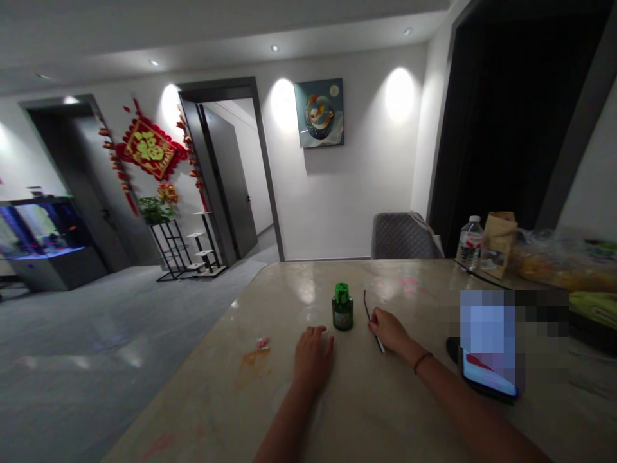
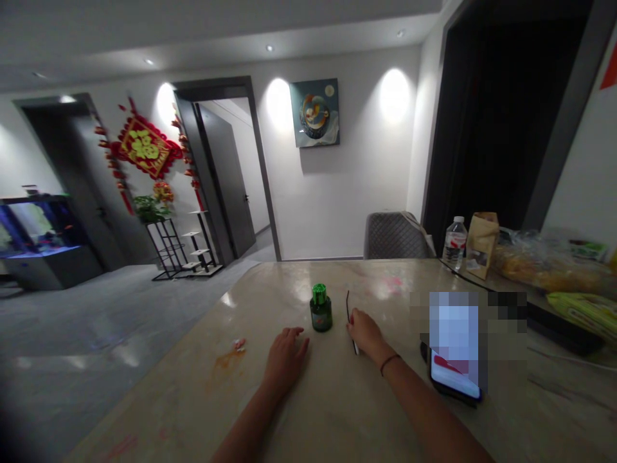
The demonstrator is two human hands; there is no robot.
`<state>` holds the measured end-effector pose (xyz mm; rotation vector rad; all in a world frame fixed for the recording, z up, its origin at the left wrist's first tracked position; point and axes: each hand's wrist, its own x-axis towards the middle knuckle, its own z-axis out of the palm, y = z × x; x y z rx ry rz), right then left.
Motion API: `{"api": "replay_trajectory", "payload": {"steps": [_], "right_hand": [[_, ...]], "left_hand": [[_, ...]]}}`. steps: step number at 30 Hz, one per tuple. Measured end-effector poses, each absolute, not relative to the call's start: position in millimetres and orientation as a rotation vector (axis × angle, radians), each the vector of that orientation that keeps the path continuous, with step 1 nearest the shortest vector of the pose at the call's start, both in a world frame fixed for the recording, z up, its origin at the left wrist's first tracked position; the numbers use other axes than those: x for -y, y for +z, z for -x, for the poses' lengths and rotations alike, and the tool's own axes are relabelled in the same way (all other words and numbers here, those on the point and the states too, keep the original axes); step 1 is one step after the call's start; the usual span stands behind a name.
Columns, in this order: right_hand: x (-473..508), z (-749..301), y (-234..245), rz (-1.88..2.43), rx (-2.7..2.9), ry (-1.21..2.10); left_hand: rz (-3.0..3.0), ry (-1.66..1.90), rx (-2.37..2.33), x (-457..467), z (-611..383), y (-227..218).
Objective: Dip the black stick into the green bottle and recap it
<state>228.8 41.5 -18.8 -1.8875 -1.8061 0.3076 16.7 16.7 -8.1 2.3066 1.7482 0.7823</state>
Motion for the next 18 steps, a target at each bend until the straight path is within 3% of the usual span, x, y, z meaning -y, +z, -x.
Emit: {"api": "replay_trajectory", "payload": {"steps": [8,10,13,18], "right_hand": [[-22.2,-218.0,0.0,1.746,1.705,0.036],[-15.2,-217.1,7.5,1.655,1.759,0.11],[-7.7,-216.1,15.0,1.411,1.767,0.591],[6.1,-218.9,22.1,0.755,1.338,1.739]], "left_hand": [[-2.03,0.771,-1.692,-17.4,-15.9,5.0],[-2.002,0.749,-1.6,-17.6,-15.7,12.5],[-1.746,0.701,-1.159,-13.4,-15.8,26.9],[-1.119,0.593,-0.412,-4.5,-18.5,36.7]]}}
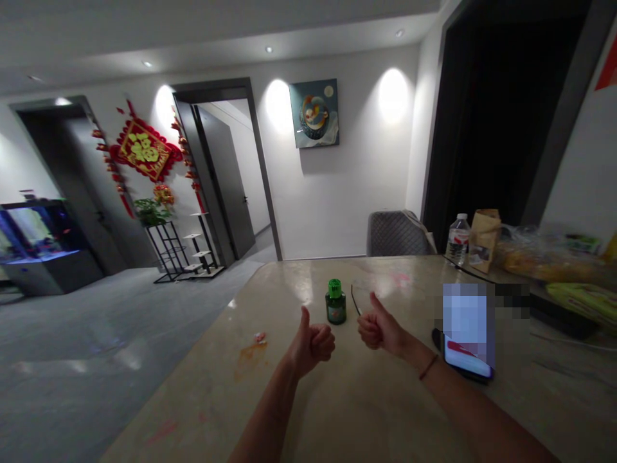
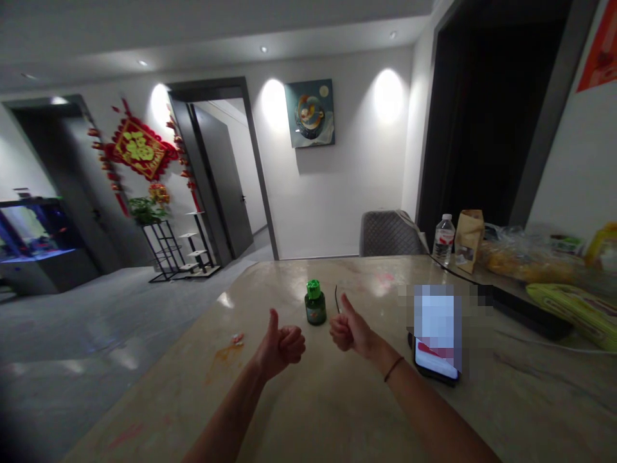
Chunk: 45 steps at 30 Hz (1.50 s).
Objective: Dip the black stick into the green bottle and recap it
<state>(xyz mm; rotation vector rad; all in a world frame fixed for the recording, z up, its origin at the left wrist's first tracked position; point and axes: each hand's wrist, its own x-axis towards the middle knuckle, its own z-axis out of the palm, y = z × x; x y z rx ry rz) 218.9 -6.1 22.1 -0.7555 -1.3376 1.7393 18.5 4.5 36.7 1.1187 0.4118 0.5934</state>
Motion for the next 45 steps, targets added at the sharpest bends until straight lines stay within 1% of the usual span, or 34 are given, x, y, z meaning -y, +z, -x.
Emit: {"api": "replay_trajectory", "payload": {"steps": [2,4,6,8,12,14,17,19,22,25,26,29,33,38,43,45], "right_hand": [[12.5,-220.4,23.1,0.47,1.148,1.989],[17.6,-220.6,21.6,0.291,1.033,2.113],[20.7,-219.3,16.9,0.205,0.986,2.189],[21.8,-216.7,10.0,0.205,0.962,2.222],[18.5,-211.5,0.8,0.368,0.899,2.198],[12.9,-211.7,5.8,0.427,0.855,2.087],[-1.9,-216.5,26.3,0.522,0.781,1.79],[-14.9,-220.4,43.1,0.645,0.793,1.611],[-35.6,-221.2,62.1,0.907,0.872,1.315],[-55.4,-212.1,67.7,1.099,0.997,1.0],[-61.5,-207.3,66.4,1.128,1.037,0.944],[-76.6,-191.0,55.8,1.213,1.183,0.834],[-86.2,-170.6,35.7,1.325,1.305,0.719],[-84.7,-149.5,17.3,1.411,1.178,0.808],[-80.5,-139.8,9.1,1.407,1.099,0.618],[-78.2,-139.9,7.6,1.36,1.103,0.613]], "left_hand": [[-1.013,0.536,-0.335,-4.1,-20.6,32.6],[-0.96,0.462,-0.305,-4.6,-22.8,26.3],[-0.953,0.36,-0.298,-4.5,-25.4,20.5],[-0.971,0.256,-0.311,-2.7,-28.2,17.2],[-1.042,0.149,-0.386,2.0,-32.7,24.7],[-1.075,0.212,-0.436,1.4,-33.0,35.4],[-1.11,0.608,-0.562,-5.0,-31.1,51.5],[-1.173,0.872,-0.777,-11.1,-29.0,55.2],[-1.384,1.204,-1.241,-18.7,-25.3,43.9],[-1.504,1.444,-1.421,-22.0,-20.9,19.5],[-1.583,1.493,-1.494,-22.4,-19.3,11.4],[-1.718,1.487,-1.593,-23.1,-14.9,-6.2],[-1.76,1.45,-1.616,-25.2,-12.2,-11.9],[-1.717,1.474,-1.592,-25.4,-13.4,-8.2],[-1.618,1.498,-1.552,-23.1,-13.8,-5.4],[-1.598,1.487,-1.55,-22.8,-13.6,-4.7]]}}
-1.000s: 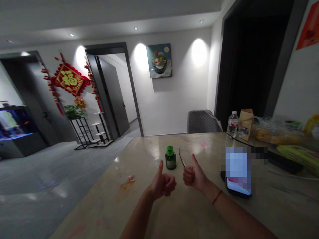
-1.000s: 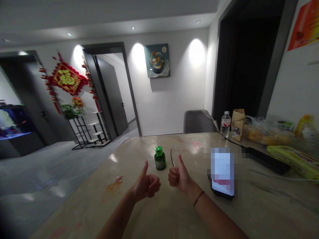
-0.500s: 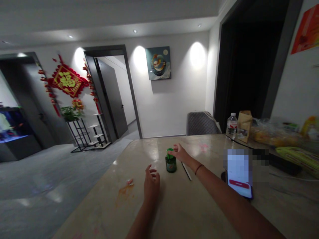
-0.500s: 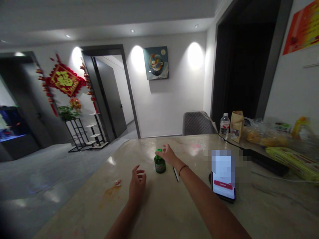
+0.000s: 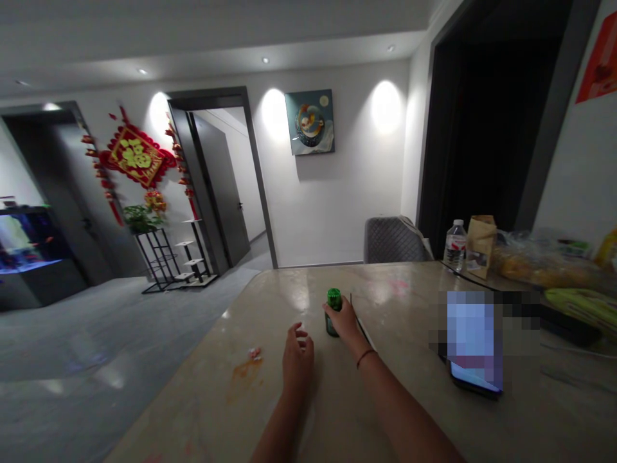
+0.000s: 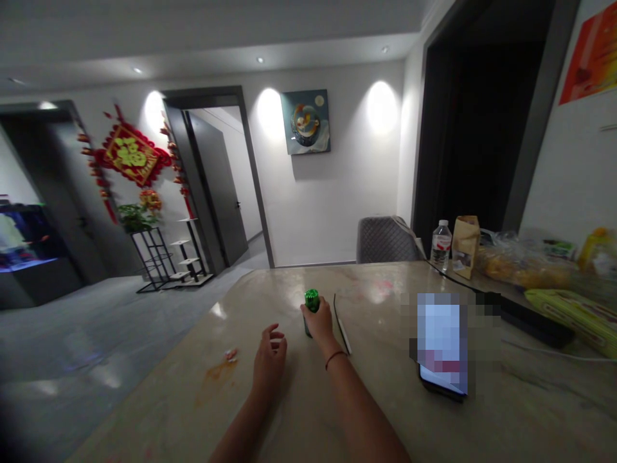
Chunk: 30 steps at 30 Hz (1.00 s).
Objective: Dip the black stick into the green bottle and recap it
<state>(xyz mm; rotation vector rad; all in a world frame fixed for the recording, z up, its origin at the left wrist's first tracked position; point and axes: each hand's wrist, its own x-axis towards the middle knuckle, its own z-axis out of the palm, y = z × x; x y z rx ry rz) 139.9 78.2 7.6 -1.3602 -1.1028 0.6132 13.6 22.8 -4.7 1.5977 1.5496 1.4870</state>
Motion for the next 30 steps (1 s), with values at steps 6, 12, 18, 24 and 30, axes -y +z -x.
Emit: {"api": "replay_trajectory", "payload": {"steps": [6,12,18,24,30], "right_hand": [[-72.4,-147.0,3.4,1.284,1.099,0.703],[-71.1,-155.7,8.0,1.373,1.144,0.717],[-70.3,-159.1,12.4,1.366,1.142,0.843],[-66.6,-158.0,24.8,1.294,1.18,0.879],[-51.5,-163.3,56.4,1.278,1.32,0.862]], "left_hand": [[-1.606,1.387,-1.572,-21.8,-13.6,-3.4],[-1.671,1.302,-1.593,-21.6,-12.9,-6.4],[-1.522,1.322,-1.485,-24.2,-15.1,-4.9],[-1.255,1.308,-1.389,-30.7,-16.9,4.0],[-0.99,1.193,-1.184,-29.7,-20.4,14.8]]}}
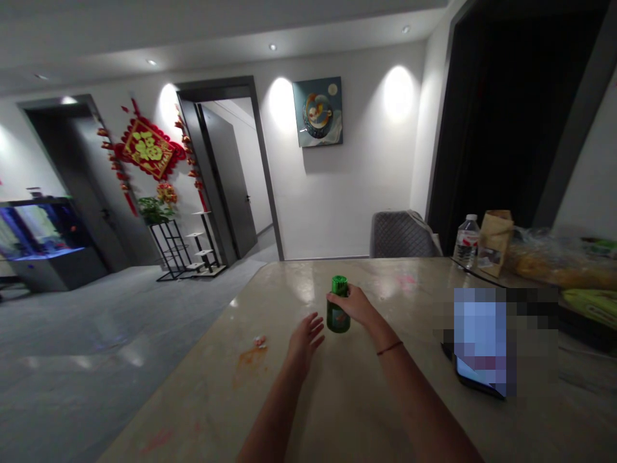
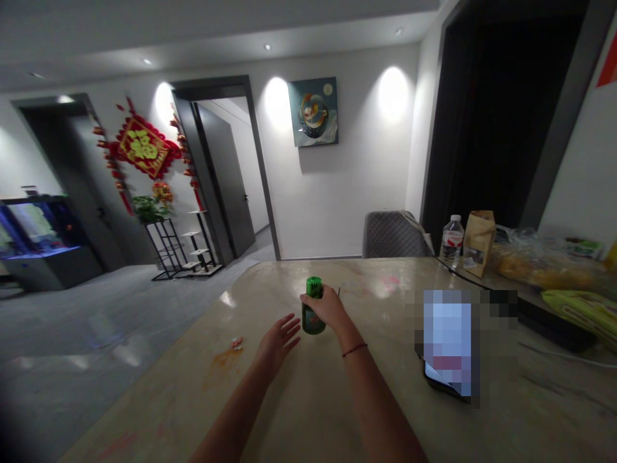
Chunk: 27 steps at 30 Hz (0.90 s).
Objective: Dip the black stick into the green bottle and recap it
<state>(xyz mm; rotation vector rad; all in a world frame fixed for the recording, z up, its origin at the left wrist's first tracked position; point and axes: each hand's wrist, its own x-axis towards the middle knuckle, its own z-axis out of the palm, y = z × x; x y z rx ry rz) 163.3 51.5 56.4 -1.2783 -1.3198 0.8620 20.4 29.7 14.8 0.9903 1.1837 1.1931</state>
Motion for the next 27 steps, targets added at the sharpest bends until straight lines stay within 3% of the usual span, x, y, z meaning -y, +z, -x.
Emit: {"api": "replay_trajectory", "payload": {"steps": [9,20,27], "right_hand": [[-21.4,-160.4,90.3,1.183,1.586,0.956],[0.7,-160.3,113.8,1.177,1.755,0.787],[-8.1,-166.0,112.0,1.192,1.631,0.688]], "left_hand": [[-0.47,0.882,-0.563,-14.3,-38.9,22.4],[-0.413,0.97,-0.702,-1.5,-48.0,50.9],[-0.898,1.334,-0.763,-6.1,-49.1,51.8]]}}
